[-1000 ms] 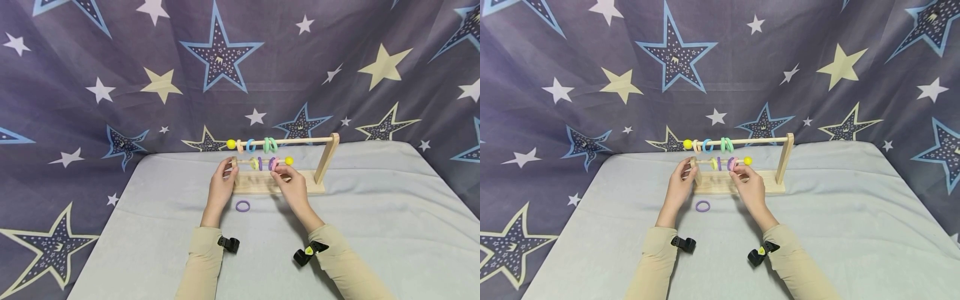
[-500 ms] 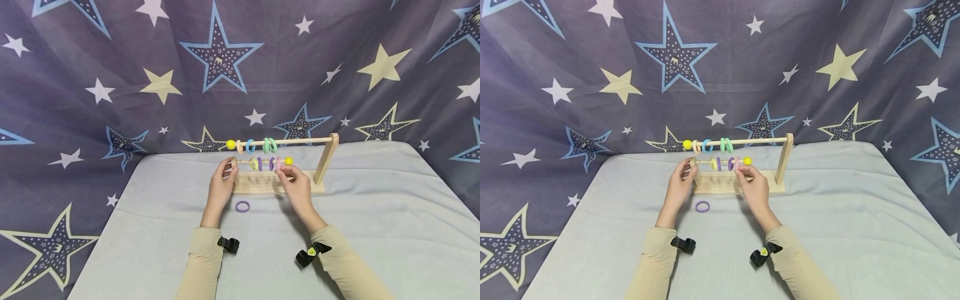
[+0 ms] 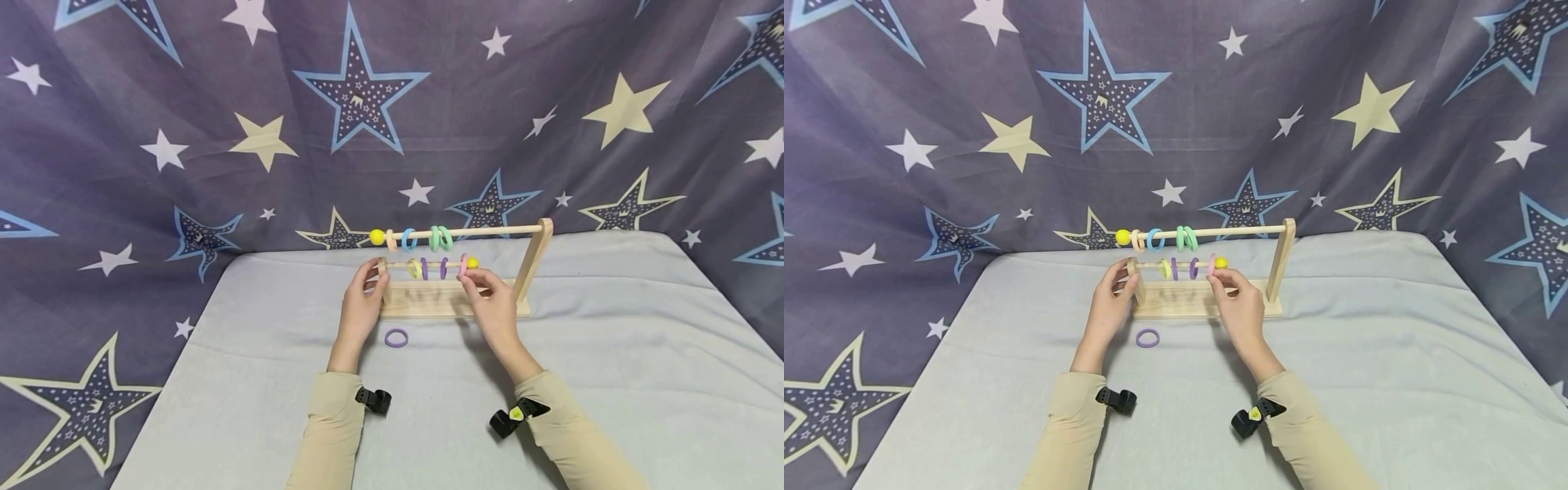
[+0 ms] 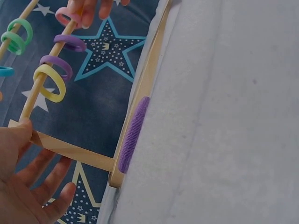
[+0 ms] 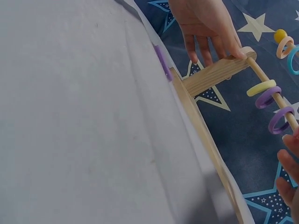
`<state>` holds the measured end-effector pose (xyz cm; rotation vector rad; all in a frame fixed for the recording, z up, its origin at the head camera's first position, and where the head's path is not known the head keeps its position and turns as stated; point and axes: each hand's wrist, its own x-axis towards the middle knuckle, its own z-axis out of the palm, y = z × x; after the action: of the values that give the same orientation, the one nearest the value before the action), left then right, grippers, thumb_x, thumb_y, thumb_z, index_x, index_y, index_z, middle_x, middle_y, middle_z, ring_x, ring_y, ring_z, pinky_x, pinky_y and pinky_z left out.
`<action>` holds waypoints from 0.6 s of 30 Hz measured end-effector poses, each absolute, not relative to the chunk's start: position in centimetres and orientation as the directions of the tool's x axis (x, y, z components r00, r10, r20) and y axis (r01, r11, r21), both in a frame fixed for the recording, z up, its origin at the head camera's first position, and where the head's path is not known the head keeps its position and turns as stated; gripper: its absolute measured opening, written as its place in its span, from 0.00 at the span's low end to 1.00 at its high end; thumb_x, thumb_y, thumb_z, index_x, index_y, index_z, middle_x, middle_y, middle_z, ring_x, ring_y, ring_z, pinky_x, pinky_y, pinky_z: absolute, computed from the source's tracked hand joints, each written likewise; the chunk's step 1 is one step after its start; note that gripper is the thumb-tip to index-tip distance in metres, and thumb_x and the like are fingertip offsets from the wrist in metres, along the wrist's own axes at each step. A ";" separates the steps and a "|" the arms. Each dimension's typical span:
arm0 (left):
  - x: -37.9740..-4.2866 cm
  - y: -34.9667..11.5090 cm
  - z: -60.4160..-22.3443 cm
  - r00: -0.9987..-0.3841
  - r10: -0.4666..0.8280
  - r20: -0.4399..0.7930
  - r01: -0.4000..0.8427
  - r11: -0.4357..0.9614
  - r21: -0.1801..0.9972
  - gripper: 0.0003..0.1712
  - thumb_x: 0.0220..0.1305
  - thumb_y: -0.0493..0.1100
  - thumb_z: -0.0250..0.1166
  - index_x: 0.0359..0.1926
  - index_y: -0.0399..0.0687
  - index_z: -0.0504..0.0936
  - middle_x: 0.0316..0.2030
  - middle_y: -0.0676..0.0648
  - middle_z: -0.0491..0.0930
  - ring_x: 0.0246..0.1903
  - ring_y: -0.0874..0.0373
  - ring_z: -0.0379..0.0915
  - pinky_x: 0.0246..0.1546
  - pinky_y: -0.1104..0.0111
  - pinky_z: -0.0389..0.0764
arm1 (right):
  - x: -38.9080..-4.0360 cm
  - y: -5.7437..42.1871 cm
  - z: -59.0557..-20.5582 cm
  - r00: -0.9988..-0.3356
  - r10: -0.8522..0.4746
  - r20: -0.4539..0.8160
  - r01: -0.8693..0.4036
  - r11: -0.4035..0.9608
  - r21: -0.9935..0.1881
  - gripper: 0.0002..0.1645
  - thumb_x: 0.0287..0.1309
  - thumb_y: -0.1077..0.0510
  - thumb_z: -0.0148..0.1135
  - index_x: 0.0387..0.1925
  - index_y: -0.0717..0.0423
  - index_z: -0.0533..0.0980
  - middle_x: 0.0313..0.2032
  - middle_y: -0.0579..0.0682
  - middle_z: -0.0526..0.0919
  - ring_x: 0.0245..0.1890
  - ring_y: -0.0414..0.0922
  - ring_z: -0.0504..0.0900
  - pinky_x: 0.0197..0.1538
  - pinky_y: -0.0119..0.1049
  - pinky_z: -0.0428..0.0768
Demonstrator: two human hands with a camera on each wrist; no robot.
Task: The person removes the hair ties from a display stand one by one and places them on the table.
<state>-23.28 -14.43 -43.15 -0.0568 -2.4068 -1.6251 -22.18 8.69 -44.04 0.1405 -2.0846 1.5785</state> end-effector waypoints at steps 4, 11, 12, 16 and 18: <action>-23.3 -14.4 -43.2 -0.971 -0.100 0.217 0.164 0.379 0.911 0.25 0.73 0.48 0.60 0.67 0.50 0.72 0.57 0.41 0.78 0.52 0.47 0.76 0.54 0.56 0.78 | -22.1 9.0 -44.1 -0.852 0.230 0.470 -0.387 0.328 -0.862 0.07 0.61 0.61 0.68 0.39 0.62 0.84 0.36 0.56 0.88 0.31 0.37 0.80 0.37 0.24 0.77; -23.2 -14.5 -43.1 -0.971 -0.096 0.218 0.166 0.382 0.909 0.25 0.72 0.49 0.60 0.67 0.50 0.72 0.58 0.41 0.78 0.52 0.47 0.76 0.53 0.55 0.79 | -22.2 9.5 -44.1 -0.846 0.232 0.480 -0.394 0.335 -0.856 0.08 0.61 0.60 0.69 0.39 0.62 0.84 0.36 0.55 0.88 0.31 0.36 0.79 0.37 0.26 0.77; -23.2 -14.5 -43.2 -0.971 -0.096 0.217 0.165 0.383 0.909 0.25 0.72 0.49 0.60 0.67 0.50 0.72 0.58 0.41 0.78 0.52 0.47 0.76 0.53 0.56 0.78 | -22.2 9.6 -44.1 -0.846 0.233 0.479 -0.392 0.337 -0.856 0.08 0.61 0.60 0.69 0.39 0.62 0.84 0.36 0.55 0.88 0.31 0.36 0.79 0.37 0.27 0.77; -23.2 -14.5 -43.2 -0.972 -0.097 0.214 0.162 0.382 0.910 0.25 0.72 0.49 0.60 0.67 0.51 0.72 0.58 0.41 0.78 0.52 0.47 0.76 0.53 0.56 0.78 | -22.3 9.9 -44.2 -0.847 0.237 0.476 -0.386 0.339 -0.858 0.08 0.61 0.60 0.69 0.40 0.62 0.84 0.36 0.55 0.88 0.30 0.35 0.79 0.37 0.28 0.77; -23.2 -14.5 -43.2 -0.972 -0.097 0.214 0.162 0.383 0.909 0.25 0.73 0.49 0.60 0.67 0.51 0.72 0.58 0.41 0.78 0.52 0.47 0.76 0.53 0.56 0.78 | -22.3 10.1 -44.2 -0.846 0.240 0.475 -0.385 0.342 -0.857 0.08 0.61 0.60 0.68 0.40 0.62 0.84 0.36 0.55 0.88 0.30 0.34 0.79 0.37 0.27 0.77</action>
<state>-23.22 -14.47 -43.17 -0.0578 -2.4104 -1.6251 -22.31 10.10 -44.19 0.1259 -2.0779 1.5379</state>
